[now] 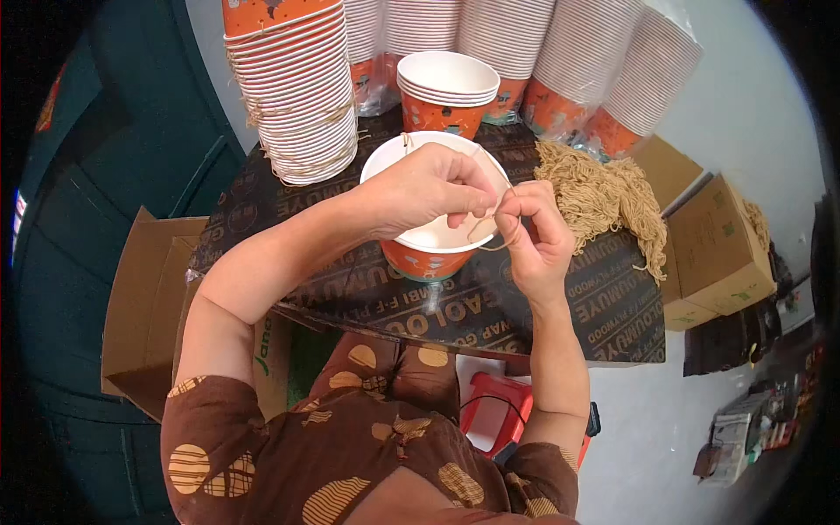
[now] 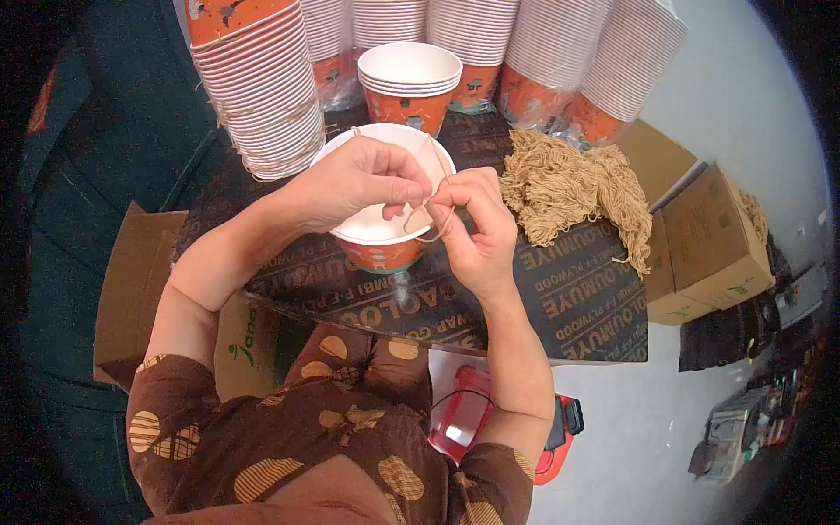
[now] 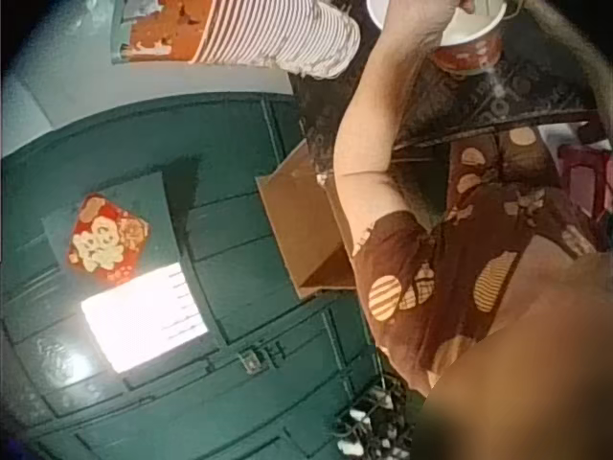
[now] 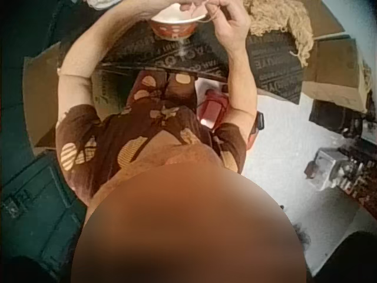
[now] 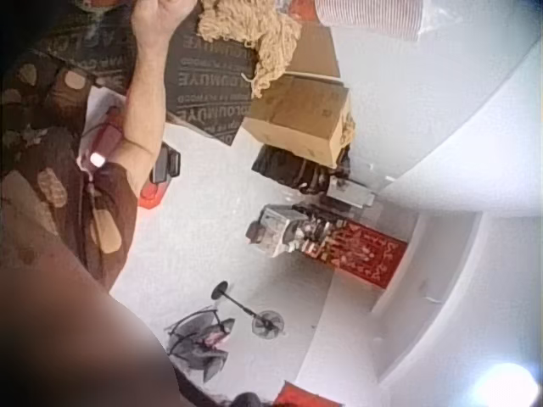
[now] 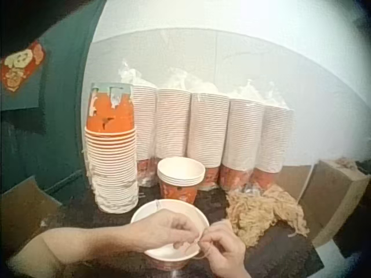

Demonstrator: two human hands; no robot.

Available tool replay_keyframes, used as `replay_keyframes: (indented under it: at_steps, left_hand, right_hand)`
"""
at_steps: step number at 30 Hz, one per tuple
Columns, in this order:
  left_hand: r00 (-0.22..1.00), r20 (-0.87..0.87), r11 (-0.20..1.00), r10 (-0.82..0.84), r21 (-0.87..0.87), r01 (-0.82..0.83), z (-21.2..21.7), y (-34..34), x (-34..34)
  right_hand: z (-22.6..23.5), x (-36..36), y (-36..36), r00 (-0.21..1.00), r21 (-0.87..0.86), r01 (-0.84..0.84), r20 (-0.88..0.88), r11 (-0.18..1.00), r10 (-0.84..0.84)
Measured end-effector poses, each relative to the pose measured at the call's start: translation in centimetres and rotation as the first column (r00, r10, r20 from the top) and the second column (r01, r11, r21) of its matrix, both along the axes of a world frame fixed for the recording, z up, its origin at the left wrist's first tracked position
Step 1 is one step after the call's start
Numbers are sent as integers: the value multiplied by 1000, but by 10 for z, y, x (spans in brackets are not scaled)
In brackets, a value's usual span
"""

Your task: Assembling paper buckets by threading and securing handles onto them.

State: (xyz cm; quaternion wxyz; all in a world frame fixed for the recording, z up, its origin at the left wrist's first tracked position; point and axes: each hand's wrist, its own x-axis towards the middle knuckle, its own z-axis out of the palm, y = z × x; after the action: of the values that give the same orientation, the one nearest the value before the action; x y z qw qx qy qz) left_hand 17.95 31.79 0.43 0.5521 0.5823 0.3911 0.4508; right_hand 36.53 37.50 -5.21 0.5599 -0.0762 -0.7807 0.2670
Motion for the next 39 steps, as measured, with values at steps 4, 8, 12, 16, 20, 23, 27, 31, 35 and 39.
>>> replay_keyframes:
  at_steps: [4,8,12,16,20,23,27,31,35,39]
  left_hand:
    - [985,-170,1000,-22,-19,19,2,-1,-4]
    - [969,-241,998,-59,-25,54,6,-4,-2]
    - [978,-178,992,-109,-76,97,6,-5,-3]
    - [971,-223,992,-87,-103,66,5,-6,-4]
    - [961,-272,998,-44,-61,29,6,-11,-1]
    - [956,-292,998,-28,-62,10,7,-12,2]
    - [977,-210,996,-19,-85,2,9,-14,1]
    - [968,-241,993,-67,-108,42,9,-14,-2]
    - [926,-364,993,-97,-94,67,10,-11,-3]
    - [893,-442,996,-83,-78,54,11,-13,0]
  right_hand:
    - [0,1,-2,1000,-49,2,-6,999,-2]
    - [1,0,-2,1000,-32,7,-10,999,-7]
    - [0,-1,0,1000,-9,4,3,1000,-4]
    - [-1,-3,-1,1000,-13,13,2,1000,-13]
    - [0,-5,-4,1000,-33,-3,-12,999,2]
    - [-1,-5,-4,1000,-28,5,-15,1000,-6]
    - [0,-2,-3,1000,-80,-4,8,997,5]
    - [7,1,-6,998,-171,-46,26,984,51]
    - [8,0,-7,997,-191,-62,28,980,69]
    - [9,-1,-8,999,-166,-47,15,985,51]
